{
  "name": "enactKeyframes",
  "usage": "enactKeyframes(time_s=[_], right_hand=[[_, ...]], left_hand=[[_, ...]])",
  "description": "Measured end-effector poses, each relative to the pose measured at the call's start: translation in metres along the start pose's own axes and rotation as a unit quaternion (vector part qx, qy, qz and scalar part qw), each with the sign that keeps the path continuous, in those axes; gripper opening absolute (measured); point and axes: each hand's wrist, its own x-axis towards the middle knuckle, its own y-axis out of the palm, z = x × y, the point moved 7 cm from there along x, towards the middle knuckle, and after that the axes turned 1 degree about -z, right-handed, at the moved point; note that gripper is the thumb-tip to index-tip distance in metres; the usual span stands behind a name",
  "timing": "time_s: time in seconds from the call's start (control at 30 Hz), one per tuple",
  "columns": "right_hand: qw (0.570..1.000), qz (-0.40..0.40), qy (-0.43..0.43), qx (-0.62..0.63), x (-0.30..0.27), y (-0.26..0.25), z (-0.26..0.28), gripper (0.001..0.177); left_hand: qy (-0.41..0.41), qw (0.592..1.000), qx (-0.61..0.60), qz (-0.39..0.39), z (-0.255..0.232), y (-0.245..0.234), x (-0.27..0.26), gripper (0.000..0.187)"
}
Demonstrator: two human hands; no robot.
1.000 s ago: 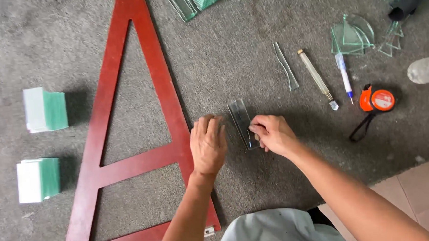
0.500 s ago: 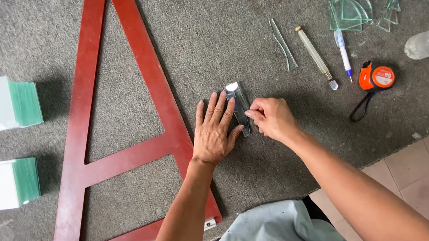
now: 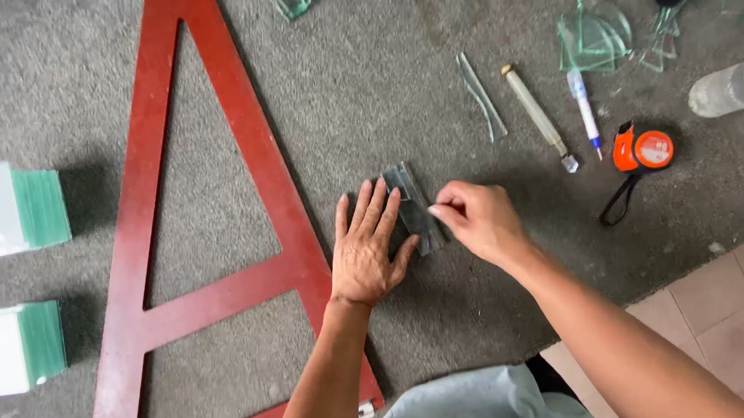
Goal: Cutting and shaping small pieces of glass using a manual glass cutter on a workbench.
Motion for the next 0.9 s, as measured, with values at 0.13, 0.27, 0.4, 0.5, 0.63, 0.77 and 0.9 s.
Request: enactKeyframes(time_s=[0.13,0.27,0.4,0.5,0.63,0.77,0.9], right_hand=[[0.959,-0.221,-0.078,-0.16,-0.008,-0.074,-0.011,0.009],[0.929,-0.23,-0.006,-0.29,0.007,-0.112,-0.047,0.027],[0.917,-0.178,0.006,-0.358,0.031,-0.108,-0.072,0.019],[0.931,-0.107,0.145,-0.318,0.036,-0.111,-0.095,0.021],[0.984,-0.12,0.132,0.003,-0.013,-0.112,-0.061,0.011],[0.929,-0.148,0.088,0.327,-0.07,-0.085,-0.036,0.016],[0.908,-0.184,0.117,0.358,-0.098,-0.057,-0.024,0.017]], left_hand=[[-0.002,1.0,-0.009,-0.008,-0.003,-0.006,0.005,0.06],[-0.008,1.0,0.011,-0.001,-0.004,-0.001,0.005,0.062],[-0.008,1.0,0.009,0.003,-0.005,-0.003,0.004,0.06],[-0.008,1.0,0.002,-0.001,-0.006,-0.001,0.004,0.061],[-0.013,0.999,-0.043,-0.014,-0.007,-0.016,0.005,0.061],[-0.025,0.992,-0.117,-0.045,0.001,-0.019,0.0,0.06],[0.025,0.995,-0.095,0.03,0.002,-0.02,-0.003,0.063]])
